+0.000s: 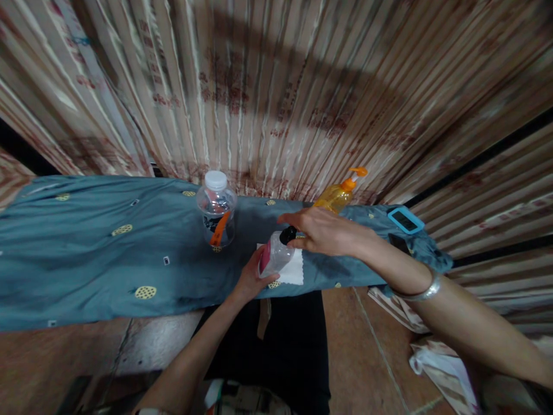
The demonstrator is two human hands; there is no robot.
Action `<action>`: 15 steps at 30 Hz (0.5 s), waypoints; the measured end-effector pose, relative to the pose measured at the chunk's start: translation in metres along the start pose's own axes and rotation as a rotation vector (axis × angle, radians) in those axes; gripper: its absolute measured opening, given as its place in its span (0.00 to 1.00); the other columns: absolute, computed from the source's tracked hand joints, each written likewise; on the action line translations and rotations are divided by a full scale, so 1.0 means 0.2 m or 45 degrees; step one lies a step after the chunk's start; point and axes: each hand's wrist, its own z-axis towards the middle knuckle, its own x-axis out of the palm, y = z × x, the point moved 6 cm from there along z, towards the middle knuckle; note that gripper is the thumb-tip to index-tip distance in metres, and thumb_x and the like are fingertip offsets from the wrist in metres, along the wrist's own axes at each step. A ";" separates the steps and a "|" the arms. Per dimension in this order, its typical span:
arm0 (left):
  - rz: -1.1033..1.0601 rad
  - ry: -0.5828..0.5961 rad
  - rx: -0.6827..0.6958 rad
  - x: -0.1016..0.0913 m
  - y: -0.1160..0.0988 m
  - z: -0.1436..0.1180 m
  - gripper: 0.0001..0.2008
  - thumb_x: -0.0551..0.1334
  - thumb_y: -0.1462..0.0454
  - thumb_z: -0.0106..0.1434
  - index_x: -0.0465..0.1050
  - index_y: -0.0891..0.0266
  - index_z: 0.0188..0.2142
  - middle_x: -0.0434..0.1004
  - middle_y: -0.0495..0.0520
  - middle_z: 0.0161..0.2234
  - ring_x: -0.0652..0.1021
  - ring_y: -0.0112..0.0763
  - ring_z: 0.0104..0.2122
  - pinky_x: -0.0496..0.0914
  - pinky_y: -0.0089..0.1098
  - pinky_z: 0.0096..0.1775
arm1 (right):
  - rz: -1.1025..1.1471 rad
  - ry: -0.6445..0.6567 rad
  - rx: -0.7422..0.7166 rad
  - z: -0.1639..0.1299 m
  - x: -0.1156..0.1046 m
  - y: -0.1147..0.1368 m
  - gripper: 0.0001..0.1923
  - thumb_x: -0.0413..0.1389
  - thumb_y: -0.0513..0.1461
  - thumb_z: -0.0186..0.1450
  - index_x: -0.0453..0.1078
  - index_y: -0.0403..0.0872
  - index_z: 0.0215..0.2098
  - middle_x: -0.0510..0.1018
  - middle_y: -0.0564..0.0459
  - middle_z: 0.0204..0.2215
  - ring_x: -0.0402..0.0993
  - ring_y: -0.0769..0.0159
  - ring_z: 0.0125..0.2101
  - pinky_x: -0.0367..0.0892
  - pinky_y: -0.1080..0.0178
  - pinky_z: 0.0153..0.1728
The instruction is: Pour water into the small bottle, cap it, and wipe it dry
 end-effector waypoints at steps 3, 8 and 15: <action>0.005 -0.005 -0.002 0.00 0.00 0.00 0.41 0.72 0.57 0.49 0.61 0.61 0.61 0.70 0.61 0.60 0.71 0.49 0.60 0.63 0.49 0.62 | -0.015 0.010 0.014 0.01 0.01 -0.01 0.10 0.58 0.41 0.69 0.72 0.42 0.45 0.78 0.47 0.32 0.75 0.60 0.36 0.53 0.63 0.29; 0.031 -0.013 -0.005 0.00 0.00 0.00 0.41 0.73 0.58 0.49 0.61 0.60 0.61 0.70 0.61 0.60 0.71 0.49 0.60 0.64 0.49 0.62 | -0.050 -0.029 0.078 0.01 0.01 -0.02 0.19 0.56 0.49 0.70 0.72 0.39 0.41 0.74 0.47 0.25 0.73 0.60 0.30 0.48 0.62 0.26; 0.001 -0.018 -0.015 0.00 0.02 0.00 0.41 0.72 0.57 0.49 0.61 0.61 0.61 0.70 0.61 0.60 0.71 0.49 0.60 0.63 0.50 0.62 | -0.029 0.012 0.022 0.01 0.03 0.00 0.12 0.54 0.43 0.72 0.71 0.42 0.45 0.76 0.48 0.29 0.73 0.62 0.31 0.49 0.63 0.28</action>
